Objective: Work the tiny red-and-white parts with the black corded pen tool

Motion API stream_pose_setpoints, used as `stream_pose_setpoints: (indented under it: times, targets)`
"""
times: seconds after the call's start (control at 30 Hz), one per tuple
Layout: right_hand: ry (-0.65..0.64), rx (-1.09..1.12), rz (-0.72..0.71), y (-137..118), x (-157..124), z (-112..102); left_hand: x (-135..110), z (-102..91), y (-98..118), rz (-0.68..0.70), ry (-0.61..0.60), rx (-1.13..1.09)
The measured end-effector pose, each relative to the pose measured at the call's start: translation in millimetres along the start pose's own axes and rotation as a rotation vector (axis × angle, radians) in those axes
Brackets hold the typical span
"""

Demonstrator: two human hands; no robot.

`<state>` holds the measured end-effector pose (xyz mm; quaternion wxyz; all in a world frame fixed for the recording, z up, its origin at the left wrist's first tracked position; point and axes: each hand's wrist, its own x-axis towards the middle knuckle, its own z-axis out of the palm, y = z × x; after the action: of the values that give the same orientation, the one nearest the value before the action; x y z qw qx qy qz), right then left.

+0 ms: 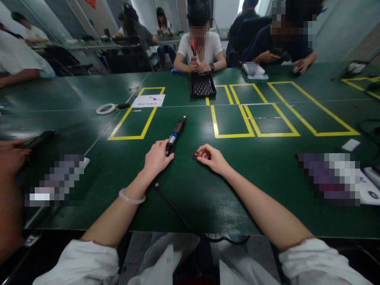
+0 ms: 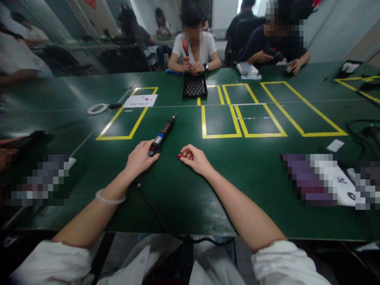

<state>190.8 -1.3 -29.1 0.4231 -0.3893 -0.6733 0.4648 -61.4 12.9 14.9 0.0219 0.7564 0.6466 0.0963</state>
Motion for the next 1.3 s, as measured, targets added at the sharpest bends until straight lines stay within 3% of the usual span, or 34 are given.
stream_pose_setpoints:
  times: [0.17, 0.33, 0.87, 1.3]
  targets:
    - [0.007, -0.213, -0.137, -1, -2, -4, -1, 7.9, 45, 0.181, -0.047, -0.112]
    - [-0.011, -0.446, -0.216, -9, -6, -3, -9, 10.4, 63, 0.32, -0.09, -0.211]
    - [-0.077, -0.698, -0.321, -8, -8, 4, -11, 15.1, 54, 0.444, -0.125, -0.238]
    - [-0.075, -0.677, -0.348, -5, -7, 0, -11, 11.7, 55, 0.453, -0.116, -0.212]
